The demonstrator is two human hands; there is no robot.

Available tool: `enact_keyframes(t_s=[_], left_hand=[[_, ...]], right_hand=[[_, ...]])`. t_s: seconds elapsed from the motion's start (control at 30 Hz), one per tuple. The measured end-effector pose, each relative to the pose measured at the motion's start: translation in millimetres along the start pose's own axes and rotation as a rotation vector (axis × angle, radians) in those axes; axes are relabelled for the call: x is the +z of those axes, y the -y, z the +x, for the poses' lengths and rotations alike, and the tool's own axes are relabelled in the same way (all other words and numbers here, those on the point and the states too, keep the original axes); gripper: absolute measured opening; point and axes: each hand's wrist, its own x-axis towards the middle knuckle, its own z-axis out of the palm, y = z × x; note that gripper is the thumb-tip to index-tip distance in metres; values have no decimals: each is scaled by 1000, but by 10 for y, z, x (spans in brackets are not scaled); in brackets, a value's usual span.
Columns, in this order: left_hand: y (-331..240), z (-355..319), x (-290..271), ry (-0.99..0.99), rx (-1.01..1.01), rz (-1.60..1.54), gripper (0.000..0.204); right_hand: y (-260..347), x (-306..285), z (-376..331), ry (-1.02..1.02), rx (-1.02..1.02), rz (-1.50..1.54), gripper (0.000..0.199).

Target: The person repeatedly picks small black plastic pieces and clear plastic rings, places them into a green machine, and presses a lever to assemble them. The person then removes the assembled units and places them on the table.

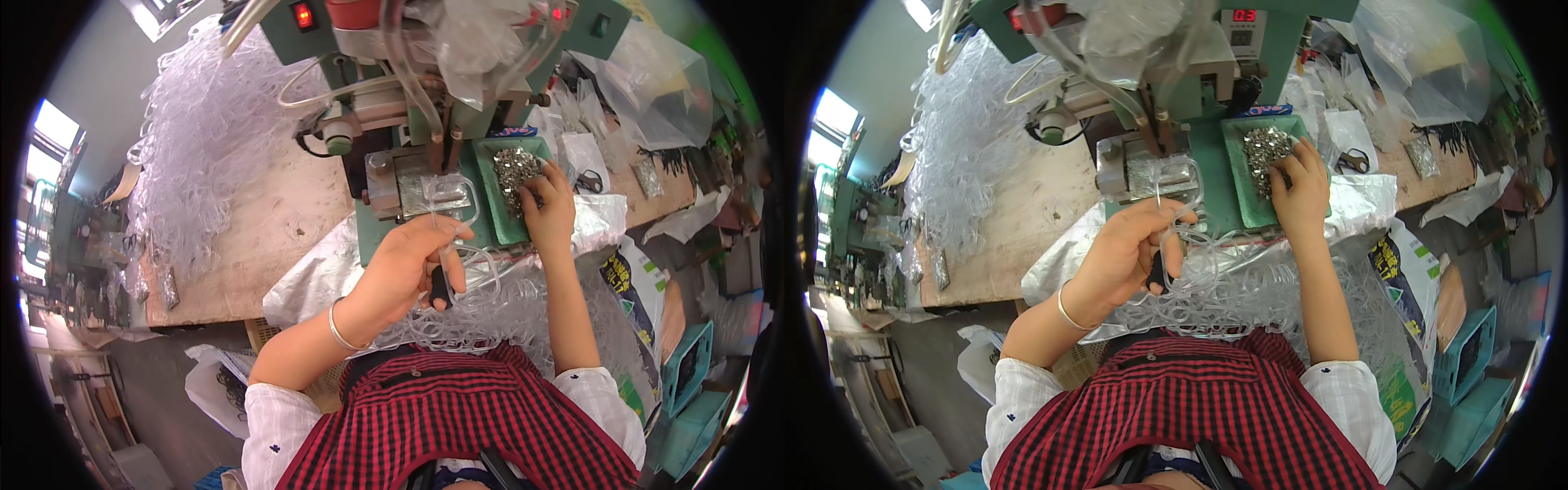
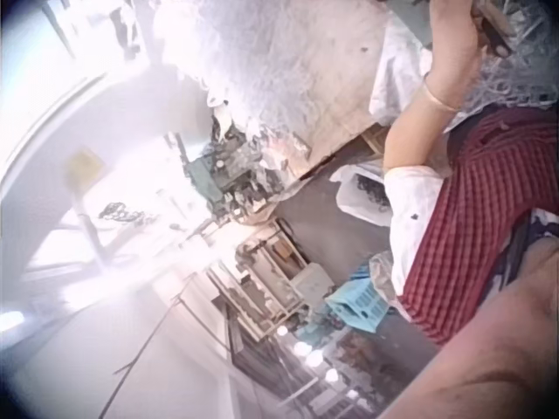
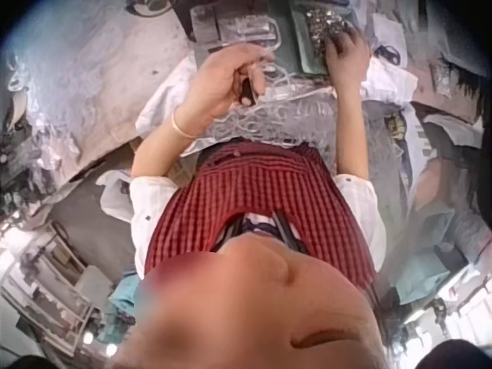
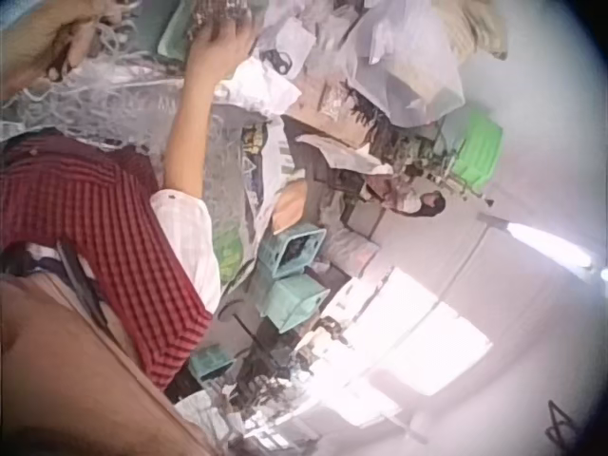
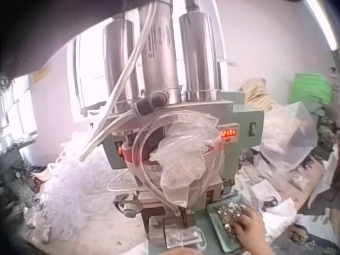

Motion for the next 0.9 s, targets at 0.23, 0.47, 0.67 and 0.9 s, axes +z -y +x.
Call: enact_keyframes(t_s=[0.23,0.47,0.67,0.9], left_hand=[[382,-281,-315,4,326,252,32],[15,-651,-1494,-1274,818,1314,28],[-1,48,-2315,-1300,-47,1540,62],[262,453,-2626,-1073,-122,1414,39]], right_hand=[[165,-106,42,-29,430,506,12],[-59,86,-78,-255,754,1064,18],[315,263,213,-94,531,885,13],[234,-306,-89,-139,25,241,16]])
